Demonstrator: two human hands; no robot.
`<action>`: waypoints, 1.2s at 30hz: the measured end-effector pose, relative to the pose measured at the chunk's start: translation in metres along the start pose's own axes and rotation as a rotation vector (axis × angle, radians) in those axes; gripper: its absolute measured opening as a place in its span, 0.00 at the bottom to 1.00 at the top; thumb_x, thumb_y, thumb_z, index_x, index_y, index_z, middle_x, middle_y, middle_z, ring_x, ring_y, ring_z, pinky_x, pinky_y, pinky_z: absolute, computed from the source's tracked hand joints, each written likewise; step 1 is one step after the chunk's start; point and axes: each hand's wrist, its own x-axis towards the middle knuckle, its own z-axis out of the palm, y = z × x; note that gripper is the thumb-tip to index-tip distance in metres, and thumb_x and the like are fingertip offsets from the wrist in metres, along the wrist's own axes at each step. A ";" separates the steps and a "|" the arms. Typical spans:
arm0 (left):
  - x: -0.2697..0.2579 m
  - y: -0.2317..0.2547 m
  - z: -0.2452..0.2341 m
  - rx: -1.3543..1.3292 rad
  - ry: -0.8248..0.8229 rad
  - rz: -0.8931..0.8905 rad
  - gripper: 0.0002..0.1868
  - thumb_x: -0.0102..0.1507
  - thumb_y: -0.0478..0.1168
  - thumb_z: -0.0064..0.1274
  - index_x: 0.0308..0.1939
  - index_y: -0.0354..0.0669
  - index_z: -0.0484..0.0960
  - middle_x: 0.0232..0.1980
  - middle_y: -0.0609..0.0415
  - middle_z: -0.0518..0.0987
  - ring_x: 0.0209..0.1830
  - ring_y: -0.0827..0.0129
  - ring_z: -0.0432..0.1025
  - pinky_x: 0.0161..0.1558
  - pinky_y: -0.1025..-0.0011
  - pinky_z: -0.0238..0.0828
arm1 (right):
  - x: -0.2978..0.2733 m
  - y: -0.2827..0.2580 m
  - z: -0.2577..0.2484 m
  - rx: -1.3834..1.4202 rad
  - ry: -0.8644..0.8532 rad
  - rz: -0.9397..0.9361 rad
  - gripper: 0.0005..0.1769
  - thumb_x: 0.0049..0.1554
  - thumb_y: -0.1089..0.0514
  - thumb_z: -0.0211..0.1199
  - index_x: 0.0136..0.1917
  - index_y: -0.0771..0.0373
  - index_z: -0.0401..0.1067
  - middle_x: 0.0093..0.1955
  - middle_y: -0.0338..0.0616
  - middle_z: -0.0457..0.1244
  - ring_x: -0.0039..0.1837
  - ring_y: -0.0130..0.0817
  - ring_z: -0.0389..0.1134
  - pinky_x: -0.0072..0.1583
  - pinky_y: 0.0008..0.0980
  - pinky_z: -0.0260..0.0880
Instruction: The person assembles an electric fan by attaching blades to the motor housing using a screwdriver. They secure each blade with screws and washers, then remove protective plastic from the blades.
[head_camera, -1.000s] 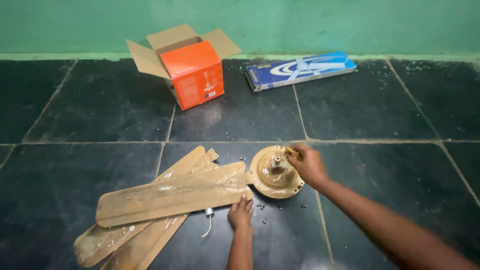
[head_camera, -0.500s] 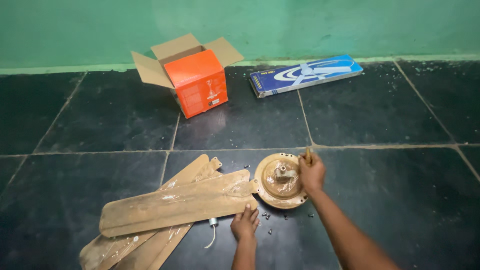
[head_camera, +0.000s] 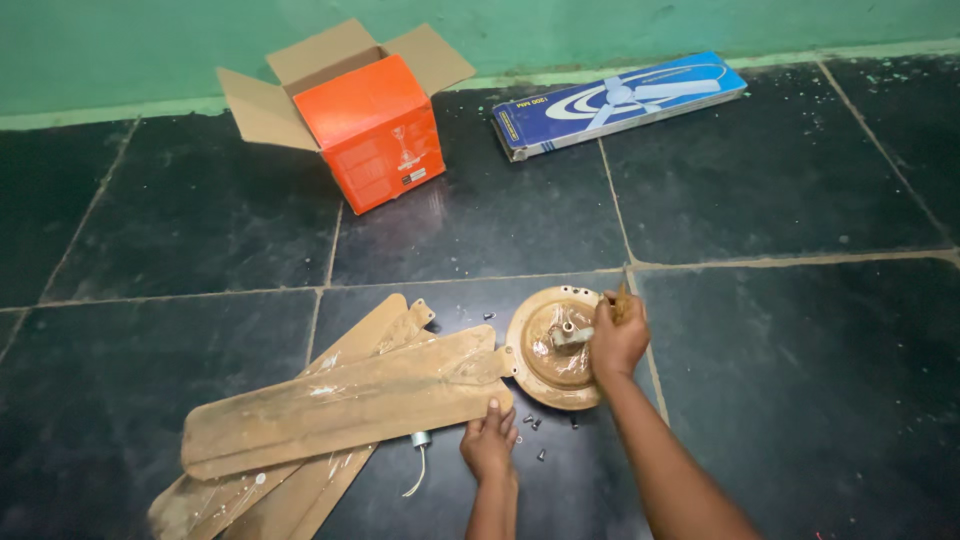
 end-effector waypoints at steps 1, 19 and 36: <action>0.000 -0.001 0.001 -0.007 -0.002 0.005 0.20 0.65 0.44 0.57 0.54 0.31 0.79 0.51 0.43 0.85 0.53 0.54 0.82 0.45 0.65 0.76 | 0.001 0.001 -0.001 -0.005 0.020 -0.077 0.09 0.57 0.60 0.64 0.52 0.62 0.76 0.48 0.50 0.70 0.48 0.44 0.73 0.52 0.41 0.71; 0.005 -0.009 0.000 -0.011 -0.051 0.056 0.20 0.65 0.43 0.56 0.56 0.32 0.79 0.51 0.45 0.84 0.51 0.56 0.82 0.35 0.71 0.73 | 0.000 0.011 -0.004 0.002 0.084 -0.211 0.09 0.57 0.60 0.65 0.50 0.64 0.77 0.50 0.53 0.69 0.49 0.45 0.72 0.52 0.41 0.70; 0.002 0.004 -0.003 0.053 -0.098 0.014 0.18 0.66 0.44 0.55 0.56 0.36 0.79 0.50 0.46 0.86 0.50 0.57 0.83 0.37 0.67 0.76 | 0.003 0.012 -0.002 -0.042 0.093 -0.232 0.09 0.56 0.60 0.66 0.50 0.63 0.77 0.49 0.52 0.70 0.48 0.43 0.73 0.51 0.41 0.71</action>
